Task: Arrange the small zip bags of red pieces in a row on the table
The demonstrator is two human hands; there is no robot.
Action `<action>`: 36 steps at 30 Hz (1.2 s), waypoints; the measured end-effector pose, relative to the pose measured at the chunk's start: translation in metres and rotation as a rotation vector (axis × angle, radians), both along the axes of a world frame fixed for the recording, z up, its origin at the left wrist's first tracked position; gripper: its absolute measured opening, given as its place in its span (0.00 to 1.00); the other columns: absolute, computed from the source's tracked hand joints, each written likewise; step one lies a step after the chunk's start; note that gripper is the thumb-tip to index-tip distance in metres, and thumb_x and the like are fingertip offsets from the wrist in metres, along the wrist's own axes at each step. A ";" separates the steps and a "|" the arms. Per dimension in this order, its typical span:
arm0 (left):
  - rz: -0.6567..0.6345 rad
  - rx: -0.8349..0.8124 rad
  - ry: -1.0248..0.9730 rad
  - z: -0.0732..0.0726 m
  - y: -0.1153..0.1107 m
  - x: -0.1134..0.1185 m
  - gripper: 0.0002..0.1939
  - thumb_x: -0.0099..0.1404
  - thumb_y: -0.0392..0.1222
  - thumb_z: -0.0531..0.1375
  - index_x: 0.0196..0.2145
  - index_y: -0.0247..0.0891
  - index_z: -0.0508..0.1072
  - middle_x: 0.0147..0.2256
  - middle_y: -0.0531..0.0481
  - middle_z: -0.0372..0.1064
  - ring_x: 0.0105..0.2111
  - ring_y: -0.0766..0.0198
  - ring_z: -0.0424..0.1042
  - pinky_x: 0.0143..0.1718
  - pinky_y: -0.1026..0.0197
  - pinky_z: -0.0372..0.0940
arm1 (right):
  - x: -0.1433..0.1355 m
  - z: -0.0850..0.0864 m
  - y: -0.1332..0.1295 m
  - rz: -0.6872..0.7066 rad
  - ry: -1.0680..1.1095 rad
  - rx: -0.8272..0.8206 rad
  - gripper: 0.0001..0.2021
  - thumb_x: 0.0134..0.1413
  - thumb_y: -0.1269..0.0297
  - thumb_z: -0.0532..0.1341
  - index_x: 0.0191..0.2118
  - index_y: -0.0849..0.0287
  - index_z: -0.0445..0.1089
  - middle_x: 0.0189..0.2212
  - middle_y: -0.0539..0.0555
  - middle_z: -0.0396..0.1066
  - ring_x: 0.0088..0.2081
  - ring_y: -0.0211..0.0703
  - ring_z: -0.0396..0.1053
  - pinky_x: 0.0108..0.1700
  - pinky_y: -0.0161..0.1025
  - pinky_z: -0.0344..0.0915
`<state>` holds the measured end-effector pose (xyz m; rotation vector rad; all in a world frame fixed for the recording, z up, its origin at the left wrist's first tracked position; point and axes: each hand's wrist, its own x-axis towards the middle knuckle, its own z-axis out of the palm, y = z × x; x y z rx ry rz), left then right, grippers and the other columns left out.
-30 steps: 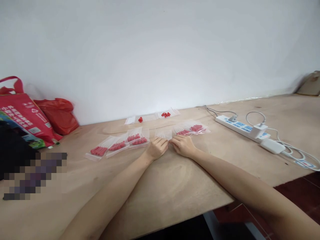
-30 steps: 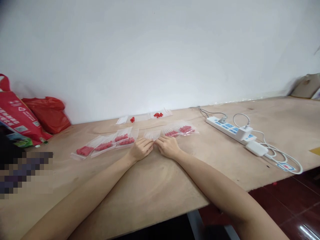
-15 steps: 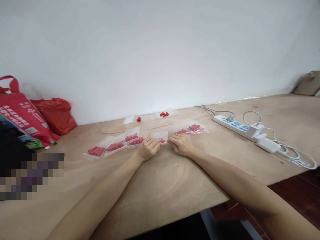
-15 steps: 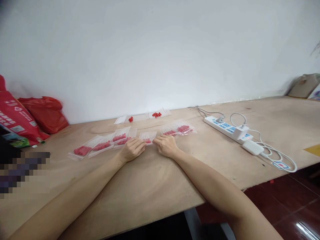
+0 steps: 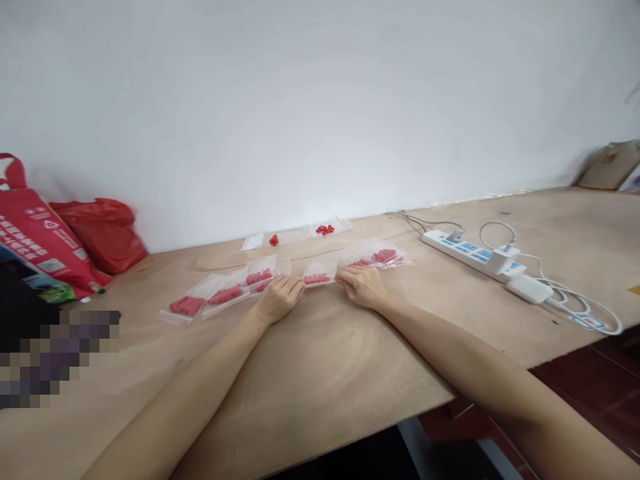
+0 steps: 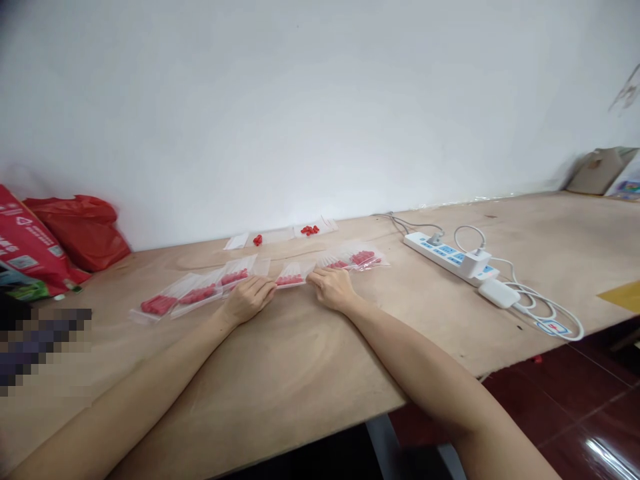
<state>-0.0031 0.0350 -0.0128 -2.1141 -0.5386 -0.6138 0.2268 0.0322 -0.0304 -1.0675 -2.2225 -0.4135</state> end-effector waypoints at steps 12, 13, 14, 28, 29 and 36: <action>0.140 -0.202 -0.029 0.002 -0.006 0.000 0.13 0.63 0.41 0.48 0.26 0.35 0.66 0.24 0.47 0.66 0.27 0.62 0.66 0.29 0.60 0.61 | 0.010 0.005 0.006 -0.015 -0.017 -0.059 0.09 0.54 0.63 0.52 0.36 0.54 0.69 0.34 0.52 0.70 0.36 0.40 0.62 0.36 0.36 0.51; 0.135 -0.232 -0.068 0.002 -0.009 0.002 0.11 0.62 0.42 0.49 0.27 0.35 0.67 0.27 0.46 0.67 0.29 0.61 0.67 0.31 0.59 0.62 | 0.015 0.007 0.007 -0.004 -0.019 -0.068 0.09 0.52 0.62 0.54 0.38 0.54 0.68 0.36 0.53 0.69 0.38 0.42 0.61 0.37 0.38 0.51; 0.128 -0.269 -0.114 0.001 -0.013 0.004 0.10 0.61 0.43 0.51 0.30 0.35 0.68 0.31 0.44 0.68 0.33 0.60 0.67 0.34 0.57 0.63 | 0.021 0.008 0.008 0.000 -0.019 -0.082 0.10 0.50 0.62 0.56 0.40 0.54 0.68 0.38 0.53 0.69 0.40 0.43 0.61 0.39 0.39 0.51; 0.165 -0.525 -0.250 -0.008 0.011 0.012 0.16 0.58 0.42 0.53 0.44 0.36 0.66 0.44 0.43 0.65 0.47 0.55 0.62 0.49 0.47 0.58 | 0.052 -0.003 0.030 -0.194 0.182 -0.130 0.09 0.49 0.71 0.54 0.31 0.57 0.71 0.33 0.54 0.70 0.37 0.44 0.62 0.40 0.42 0.53; 0.135 -0.525 -0.279 -0.009 0.008 0.012 0.15 0.58 0.41 0.53 0.43 0.36 0.66 0.43 0.43 0.65 0.46 0.56 0.63 0.48 0.49 0.60 | 0.048 -0.003 0.027 -0.170 0.234 -0.121 0.09 0.49 0.71 0.53 0.32 0.57 0.70 0.33 0.54 0.70 0.37 0.43 0.63 0.40 0.41 0.54; -0.056 -0.521 -0.357 -0.014 -0.012 0.030 0.16 0.58 0.40 0.55 0.44 0.37 0.63 0.41 0.44 0.65 0.42 0.61 0.67 0.42 0.59 0.66 | 0.010 -0.002 0.003 0.037 0.659 -0.286 0.05 0.52 0.68 0.50 0.30 0.58 0.62 0.26 0.51 0.66 0.29 0.39 0.64 0.31 0.36 0.59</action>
